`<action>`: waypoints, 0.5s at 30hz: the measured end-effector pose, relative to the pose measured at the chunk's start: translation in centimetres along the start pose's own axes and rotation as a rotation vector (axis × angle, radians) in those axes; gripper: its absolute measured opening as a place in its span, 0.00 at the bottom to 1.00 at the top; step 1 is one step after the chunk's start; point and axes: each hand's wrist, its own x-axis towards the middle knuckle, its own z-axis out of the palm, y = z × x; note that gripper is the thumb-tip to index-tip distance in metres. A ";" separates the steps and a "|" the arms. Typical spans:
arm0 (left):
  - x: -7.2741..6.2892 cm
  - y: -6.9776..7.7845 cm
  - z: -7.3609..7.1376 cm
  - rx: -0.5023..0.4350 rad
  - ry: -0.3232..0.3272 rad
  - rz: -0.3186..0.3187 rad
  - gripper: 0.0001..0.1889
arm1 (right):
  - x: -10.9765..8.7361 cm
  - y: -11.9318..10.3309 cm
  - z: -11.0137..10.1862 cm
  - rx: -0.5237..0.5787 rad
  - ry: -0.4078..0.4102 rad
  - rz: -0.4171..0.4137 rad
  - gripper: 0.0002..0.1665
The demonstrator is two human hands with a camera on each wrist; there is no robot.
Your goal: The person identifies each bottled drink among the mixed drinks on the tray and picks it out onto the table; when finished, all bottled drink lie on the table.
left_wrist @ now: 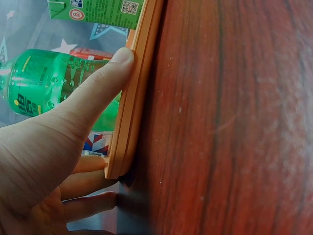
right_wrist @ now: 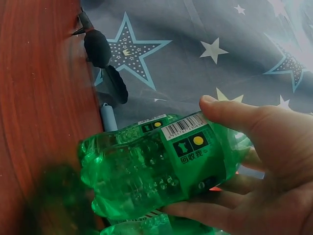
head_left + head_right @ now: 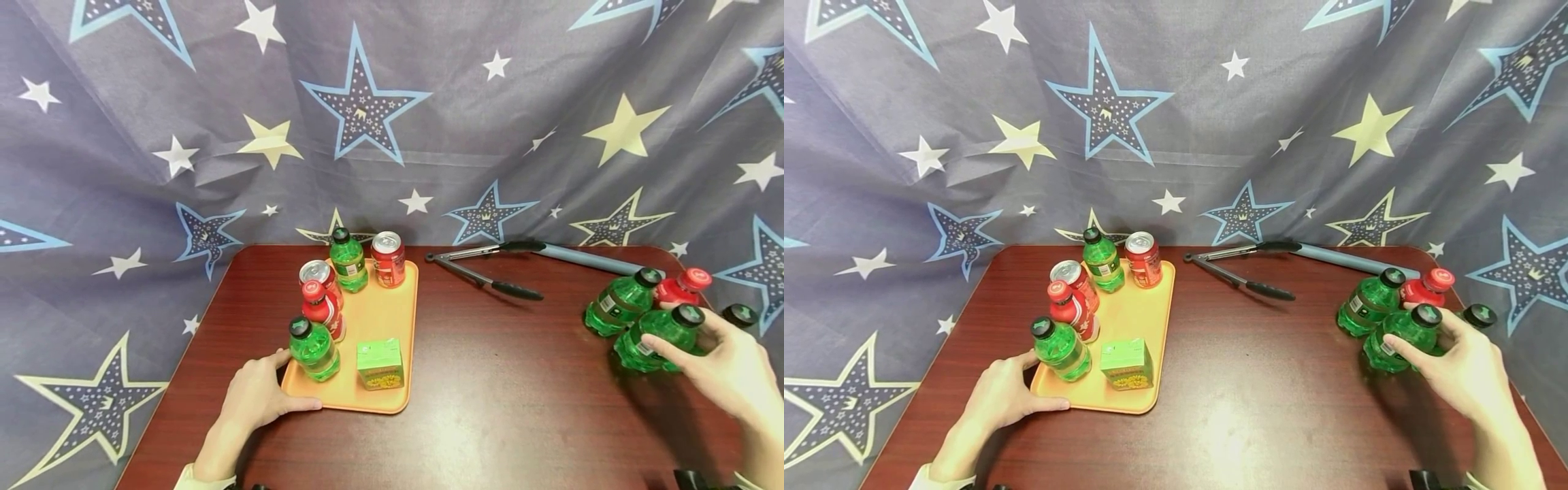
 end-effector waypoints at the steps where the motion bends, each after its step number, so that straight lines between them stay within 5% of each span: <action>1: 0.0 0.0 0.0 -0.001 -0.002 -0.001 0.60 | 0.0 0.0 0.1 -0.007 -0.001 0.004 0.34; 15: 0.0 0.0 0.0 0.002 0.003 -0.001 0.60 | -0.2 0.0 0.5 -0.022 -0.031 0.027 0.38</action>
